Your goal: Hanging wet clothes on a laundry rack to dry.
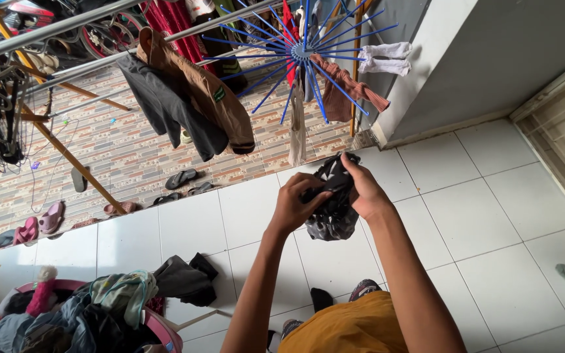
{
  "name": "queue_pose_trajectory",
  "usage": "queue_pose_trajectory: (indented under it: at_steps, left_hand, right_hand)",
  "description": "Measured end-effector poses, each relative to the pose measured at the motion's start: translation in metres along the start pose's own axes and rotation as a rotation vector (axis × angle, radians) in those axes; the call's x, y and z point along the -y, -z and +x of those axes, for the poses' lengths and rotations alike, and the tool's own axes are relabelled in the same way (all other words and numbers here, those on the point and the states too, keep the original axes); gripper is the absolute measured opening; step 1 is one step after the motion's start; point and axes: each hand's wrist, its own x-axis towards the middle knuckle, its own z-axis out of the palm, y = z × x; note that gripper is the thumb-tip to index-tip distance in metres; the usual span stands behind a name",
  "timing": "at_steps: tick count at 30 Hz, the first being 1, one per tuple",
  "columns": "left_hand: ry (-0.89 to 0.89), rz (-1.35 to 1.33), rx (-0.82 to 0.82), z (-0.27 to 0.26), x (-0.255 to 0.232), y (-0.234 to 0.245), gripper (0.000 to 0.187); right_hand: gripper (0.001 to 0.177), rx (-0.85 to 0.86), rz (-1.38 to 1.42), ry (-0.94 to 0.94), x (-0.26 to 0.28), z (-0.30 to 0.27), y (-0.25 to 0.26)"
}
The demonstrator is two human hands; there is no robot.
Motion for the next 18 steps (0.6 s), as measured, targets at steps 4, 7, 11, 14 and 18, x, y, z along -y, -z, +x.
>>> queue_pose_trajectory:
  at_steps: [4,7,11,14,18]
  left_hand:
    - [-0.081,0.024,0.072,-0.004,0.02,-0.008,0.02]
    - [0.236,-0.092,0.037,-0.003,0.027,-0.015,0.023]
    - [0.378,-0.14,-0.026,0.008,0.027,-0.023,0.037]
    - [0.375,-0.148,-0.108,0.018,0.017,-0.024,0.036]
    - [0.427,-0.105,-0.221,0.025,0.016,-0.024,0.036]
  right_hand:
    - [0.04,-0.029,0.169,-0.093,-0.001,0.008,0.016]
    - [0.043,-0.101,0.027,-0.129,-0.008,0.014,0.029]
    - [0.063,-0.461,-1.052,0.425,-0.039,0.041,0.061]
    - [0.074,-0.645,-1.382,0.486,-0.011,0.01,0.013]
    - [0.081,-0.654,-1.472,0.094,0.023,-0.025,-0.035]
